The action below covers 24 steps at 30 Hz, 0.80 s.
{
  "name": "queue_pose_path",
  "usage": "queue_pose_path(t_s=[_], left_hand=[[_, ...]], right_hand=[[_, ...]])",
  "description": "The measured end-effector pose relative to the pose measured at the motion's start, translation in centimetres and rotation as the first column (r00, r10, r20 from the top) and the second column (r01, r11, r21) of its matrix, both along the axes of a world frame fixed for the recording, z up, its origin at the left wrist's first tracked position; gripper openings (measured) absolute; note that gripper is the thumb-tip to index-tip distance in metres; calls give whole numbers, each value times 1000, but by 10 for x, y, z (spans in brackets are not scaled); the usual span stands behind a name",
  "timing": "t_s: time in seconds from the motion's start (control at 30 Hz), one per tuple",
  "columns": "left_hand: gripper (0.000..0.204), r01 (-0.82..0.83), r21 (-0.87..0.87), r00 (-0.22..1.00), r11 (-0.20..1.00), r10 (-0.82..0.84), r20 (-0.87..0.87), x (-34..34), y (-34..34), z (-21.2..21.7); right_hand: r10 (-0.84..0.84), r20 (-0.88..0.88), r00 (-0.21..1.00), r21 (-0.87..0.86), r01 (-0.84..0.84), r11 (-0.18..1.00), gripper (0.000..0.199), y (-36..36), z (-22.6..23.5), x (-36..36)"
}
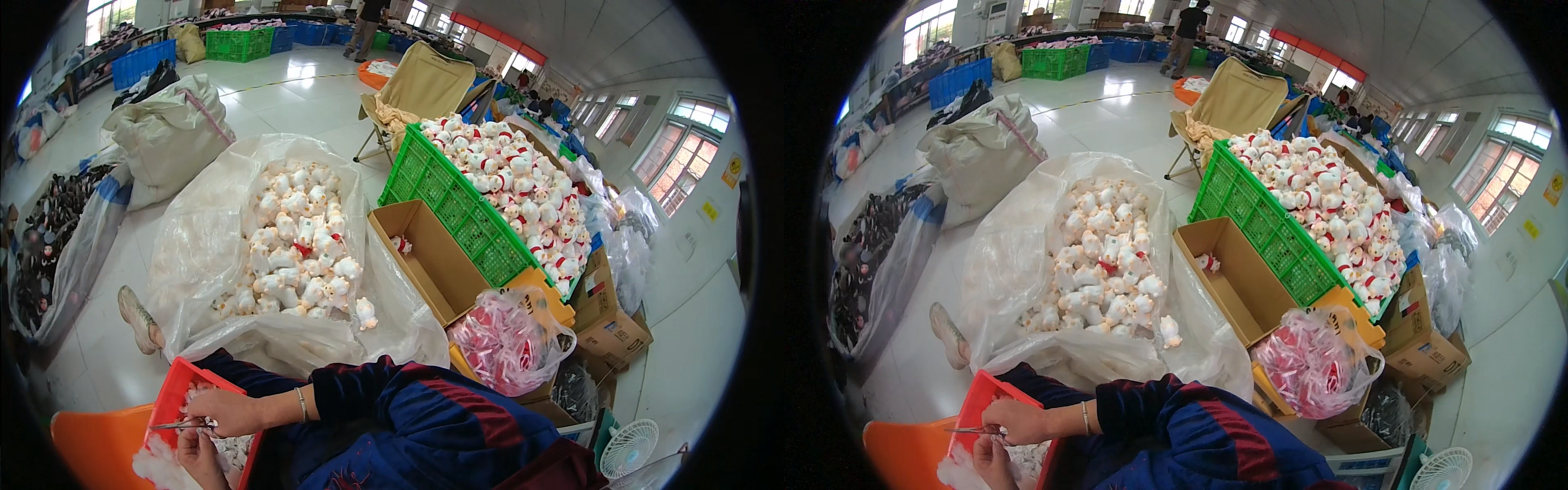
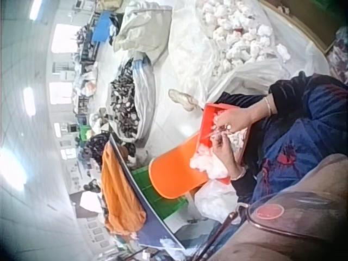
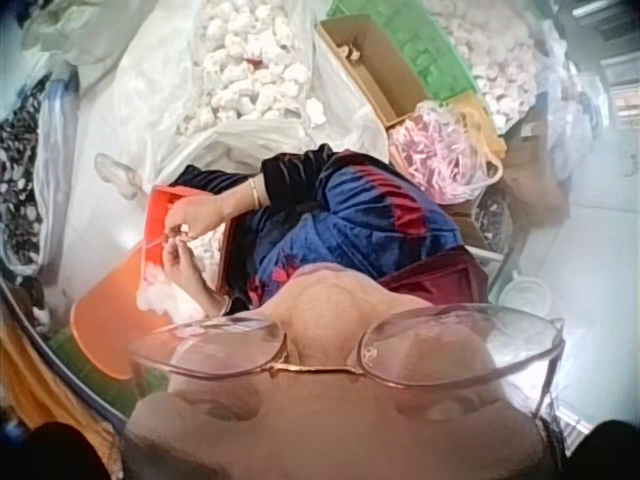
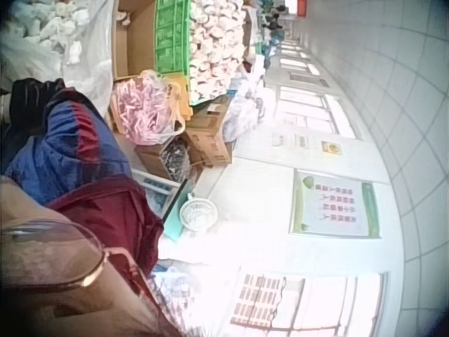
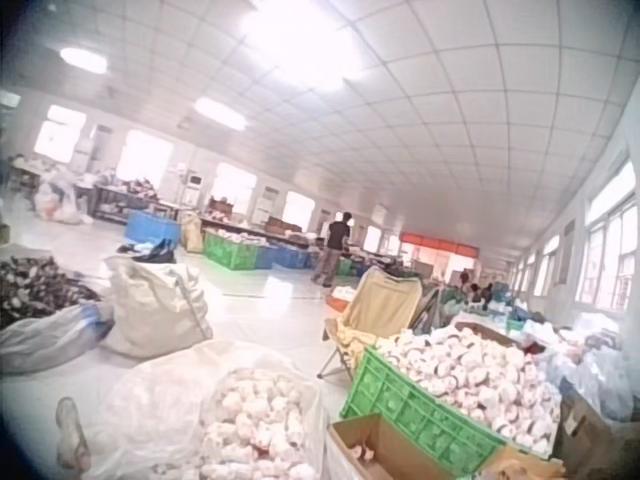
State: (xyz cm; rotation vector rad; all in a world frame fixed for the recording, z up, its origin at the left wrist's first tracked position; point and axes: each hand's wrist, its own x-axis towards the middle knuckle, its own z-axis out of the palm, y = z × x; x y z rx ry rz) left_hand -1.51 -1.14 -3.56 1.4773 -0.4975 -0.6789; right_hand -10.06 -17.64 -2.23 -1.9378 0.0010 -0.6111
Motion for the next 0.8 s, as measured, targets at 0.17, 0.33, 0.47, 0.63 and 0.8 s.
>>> queue_pose_path(t_s=[0.17,0.33,0.47,0.63,0.8], left_hand=[[20,62,132,997,989,-69,47,-5,5,23],[20,144,193,989,971,-145,-12,5,13,24],[28,-72,85,994,994,78,-77,25,21,0],[32,-227,89,973,970,229,-18,38,18,1],[30,-231,81,973,970,233,-12,32,19,12]], right_hand=[[6,-106,994,-77,-14,997,19,-4,3,-4],[61,-247,967,-162,-103,981,24,-11,18,-8],[162,-479,863,-202,-288,936,37,-22,28,-15],[148,-582,799,-276,-366,889,46,-3,16,-20],[172,-543,822,-311,-387,868,45,-2,32,-19]])
